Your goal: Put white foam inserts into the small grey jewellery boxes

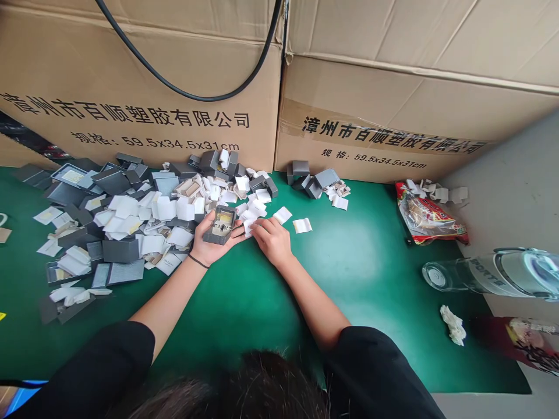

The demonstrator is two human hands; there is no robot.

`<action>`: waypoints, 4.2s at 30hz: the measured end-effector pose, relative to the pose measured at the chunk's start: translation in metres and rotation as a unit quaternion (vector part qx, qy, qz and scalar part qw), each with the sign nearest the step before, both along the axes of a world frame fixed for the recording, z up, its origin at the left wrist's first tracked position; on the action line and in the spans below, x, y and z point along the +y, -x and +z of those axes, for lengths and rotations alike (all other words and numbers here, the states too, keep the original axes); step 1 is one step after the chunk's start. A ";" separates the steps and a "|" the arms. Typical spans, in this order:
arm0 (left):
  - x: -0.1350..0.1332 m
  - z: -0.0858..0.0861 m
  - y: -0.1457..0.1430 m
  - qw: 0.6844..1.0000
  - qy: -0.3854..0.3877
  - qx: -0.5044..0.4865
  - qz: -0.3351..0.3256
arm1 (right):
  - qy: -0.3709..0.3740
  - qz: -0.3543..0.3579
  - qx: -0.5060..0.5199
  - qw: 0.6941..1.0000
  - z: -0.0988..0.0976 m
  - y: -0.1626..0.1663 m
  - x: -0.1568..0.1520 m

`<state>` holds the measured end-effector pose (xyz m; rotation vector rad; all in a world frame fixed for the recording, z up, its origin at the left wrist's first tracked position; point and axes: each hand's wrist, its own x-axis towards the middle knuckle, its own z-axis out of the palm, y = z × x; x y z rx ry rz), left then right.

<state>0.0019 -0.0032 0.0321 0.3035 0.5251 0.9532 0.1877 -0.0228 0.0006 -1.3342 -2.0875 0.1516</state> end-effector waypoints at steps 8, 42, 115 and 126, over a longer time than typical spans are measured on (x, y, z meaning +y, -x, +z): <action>-0.003 0.000 -0.011 0.997 -0.014 0.059 0.048 | -0.012 -0.059 0.151 0.987 0.005 0.005 0.002; -0.001 -0.007 -0.015 0.999 0.011 0.051 0.000 | -0.053 0.016 -0.109 0.993 0.014 0.028 -0.010; -0.003 -0.011 -0.019 0.986 -0.071 0.136 0.060 | 0.029 0.043 -0.064 0.997 0.021 0.028 -0.004; -0.021 0.013 0.019 0.994 -0.008 -0.006 0.104 | 0.079 -0.016 0.067 0.994 0.022 0.058 0.018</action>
